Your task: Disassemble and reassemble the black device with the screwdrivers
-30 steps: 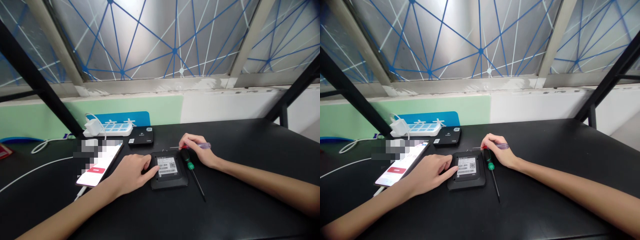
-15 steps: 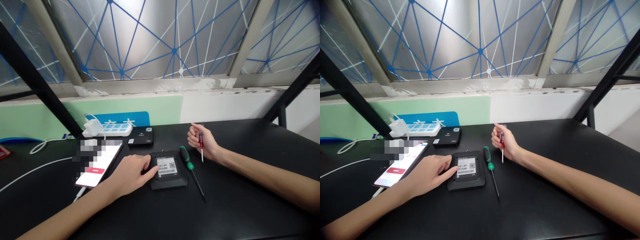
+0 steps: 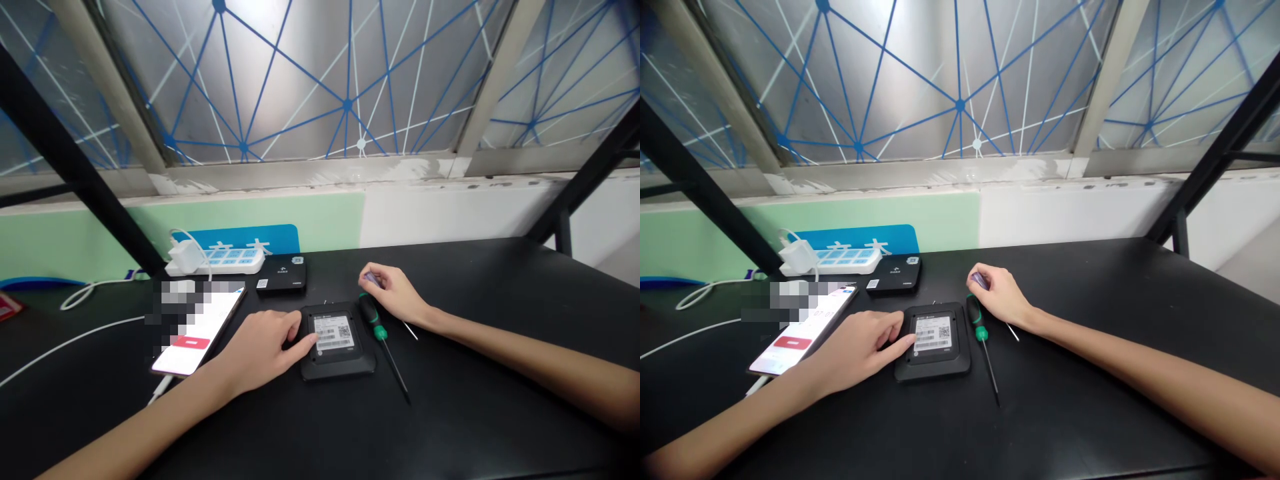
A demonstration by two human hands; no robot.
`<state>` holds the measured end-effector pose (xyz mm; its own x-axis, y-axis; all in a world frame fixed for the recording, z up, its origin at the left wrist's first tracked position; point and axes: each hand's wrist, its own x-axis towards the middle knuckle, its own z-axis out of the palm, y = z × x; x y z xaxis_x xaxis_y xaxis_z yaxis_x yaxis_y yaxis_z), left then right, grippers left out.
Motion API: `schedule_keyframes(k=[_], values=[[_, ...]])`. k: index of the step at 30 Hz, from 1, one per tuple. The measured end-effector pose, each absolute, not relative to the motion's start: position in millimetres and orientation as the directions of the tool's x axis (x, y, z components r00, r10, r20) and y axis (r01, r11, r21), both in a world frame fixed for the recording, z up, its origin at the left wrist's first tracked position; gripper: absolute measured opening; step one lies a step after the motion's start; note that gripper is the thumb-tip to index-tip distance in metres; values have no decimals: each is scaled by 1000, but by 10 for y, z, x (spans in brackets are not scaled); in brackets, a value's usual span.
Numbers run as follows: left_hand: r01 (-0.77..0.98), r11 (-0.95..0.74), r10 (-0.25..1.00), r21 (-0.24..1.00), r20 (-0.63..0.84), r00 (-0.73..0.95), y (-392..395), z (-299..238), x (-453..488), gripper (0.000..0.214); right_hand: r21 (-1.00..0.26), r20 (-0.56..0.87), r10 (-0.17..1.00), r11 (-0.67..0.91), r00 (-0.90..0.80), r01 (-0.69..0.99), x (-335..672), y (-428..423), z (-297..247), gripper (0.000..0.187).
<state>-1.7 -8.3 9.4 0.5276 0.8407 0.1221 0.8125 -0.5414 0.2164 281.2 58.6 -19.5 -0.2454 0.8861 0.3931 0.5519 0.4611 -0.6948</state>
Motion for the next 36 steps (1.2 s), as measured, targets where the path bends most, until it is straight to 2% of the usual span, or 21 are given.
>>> schedule_keyframes(k=[9,15,21,30,36], values=[[825,-520,854,221,93,513,-67,96,-15,43,-561,430,842,532,-326,634,2789,551,-194,16],[822,-516,855,242,83,513,-52,108,-16,43,-540,431,834,544,-344,643,2765,514,-155,18],[808,-532,845,253,93,527,-43,108,-29,42,-514,489,775,627,-401,585,2769,510,-163,16],[872,-442,896,211,61,440,-116,161,41,34,-492,471,755,654,-457,574,2768,501,-143,17],[863,-467,884,191,68,463,-140,208,38,28,-480,467,753,656,-464,582,2770,496,-146,18]])
